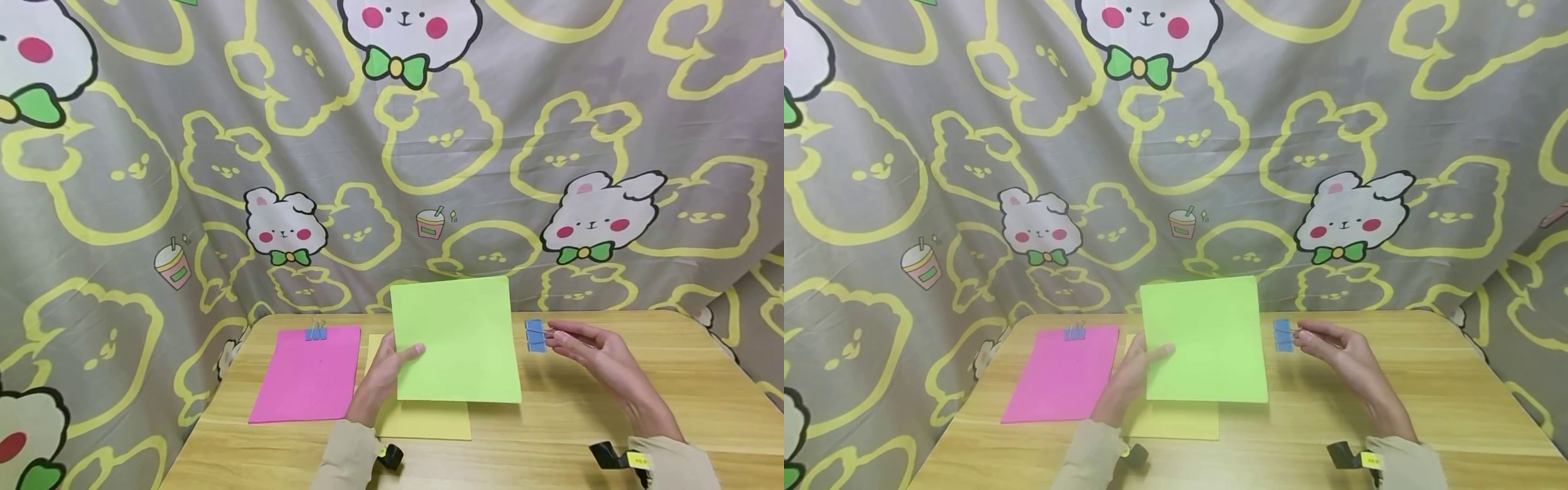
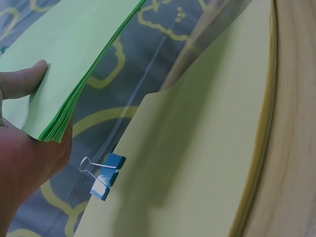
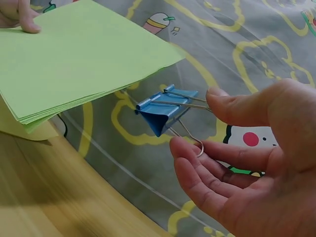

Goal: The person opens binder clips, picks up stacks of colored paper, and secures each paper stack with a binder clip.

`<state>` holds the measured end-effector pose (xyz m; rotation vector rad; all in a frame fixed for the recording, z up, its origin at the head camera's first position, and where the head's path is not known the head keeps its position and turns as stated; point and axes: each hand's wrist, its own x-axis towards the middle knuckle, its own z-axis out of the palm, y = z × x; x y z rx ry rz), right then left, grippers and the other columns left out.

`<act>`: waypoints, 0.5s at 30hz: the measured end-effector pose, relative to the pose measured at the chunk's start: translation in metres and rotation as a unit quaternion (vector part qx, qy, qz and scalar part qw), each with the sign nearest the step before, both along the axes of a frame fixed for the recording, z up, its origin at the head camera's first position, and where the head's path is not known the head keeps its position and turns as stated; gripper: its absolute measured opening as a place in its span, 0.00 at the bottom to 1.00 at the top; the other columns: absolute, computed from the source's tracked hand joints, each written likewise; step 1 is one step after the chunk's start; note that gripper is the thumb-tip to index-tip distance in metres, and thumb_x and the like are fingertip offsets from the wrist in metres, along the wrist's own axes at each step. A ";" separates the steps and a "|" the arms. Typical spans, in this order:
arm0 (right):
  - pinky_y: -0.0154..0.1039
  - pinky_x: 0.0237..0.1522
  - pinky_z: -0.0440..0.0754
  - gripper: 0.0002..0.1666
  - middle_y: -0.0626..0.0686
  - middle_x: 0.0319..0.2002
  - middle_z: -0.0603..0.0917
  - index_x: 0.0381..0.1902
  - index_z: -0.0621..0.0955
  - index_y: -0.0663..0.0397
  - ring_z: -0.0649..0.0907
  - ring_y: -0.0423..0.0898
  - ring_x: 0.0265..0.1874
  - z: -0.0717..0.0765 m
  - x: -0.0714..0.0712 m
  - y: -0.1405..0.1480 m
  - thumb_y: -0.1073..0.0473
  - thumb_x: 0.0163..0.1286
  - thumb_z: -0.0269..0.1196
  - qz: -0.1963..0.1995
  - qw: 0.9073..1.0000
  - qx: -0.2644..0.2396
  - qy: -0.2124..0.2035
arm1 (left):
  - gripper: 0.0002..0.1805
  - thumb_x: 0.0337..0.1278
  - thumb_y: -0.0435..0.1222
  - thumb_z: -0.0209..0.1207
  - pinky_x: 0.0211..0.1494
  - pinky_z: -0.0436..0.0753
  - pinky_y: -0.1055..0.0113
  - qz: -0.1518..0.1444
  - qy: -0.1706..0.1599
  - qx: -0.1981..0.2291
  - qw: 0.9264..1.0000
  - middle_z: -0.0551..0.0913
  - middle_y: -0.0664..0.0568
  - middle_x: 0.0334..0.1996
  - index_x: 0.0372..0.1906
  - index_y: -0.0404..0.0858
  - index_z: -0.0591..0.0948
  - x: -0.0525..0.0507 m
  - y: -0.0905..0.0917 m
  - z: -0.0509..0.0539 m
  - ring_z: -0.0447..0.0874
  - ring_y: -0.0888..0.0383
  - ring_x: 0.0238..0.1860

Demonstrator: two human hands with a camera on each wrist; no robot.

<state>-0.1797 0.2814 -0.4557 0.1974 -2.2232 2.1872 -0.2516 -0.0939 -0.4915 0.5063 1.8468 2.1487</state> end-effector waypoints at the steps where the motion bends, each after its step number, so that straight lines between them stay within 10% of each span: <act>1: 0.33 0.52 0.84 0.32 0.45 0.49 0.88 0.67 0.67 0.82 0.87 0.40 0.48 0.000 0.000 -0.001 0.60 0.79 0.60 0.002 1.000 0.001 0.000 | 0.26 0.67 0.30 0.61 0.74 0.63 0.43 0.001 -0.005 0.001 1.000 0.80 0.47 0.61 0.69 0.37 0.72 0.000 0.001 0.000 0.72 0.47 0.66; 15: 0.33 0.48 0.85 0.20 0.44 0.47 0.89 0.60 0.79 0.68 0.88 0.41 0.45 -0.002 0.000 -0.004 0.60 0.77 0.62 -0.018 1.000 0.004 0.004 | 0.23 0.67 0.29 0.61 0.65 0.76 0.56 0.002 -0.019 0.010 1.000 0.82 0.50 0.55 0.65 0.38 0.75 0.001 0.006 -0.004 0.79 0.52 0.58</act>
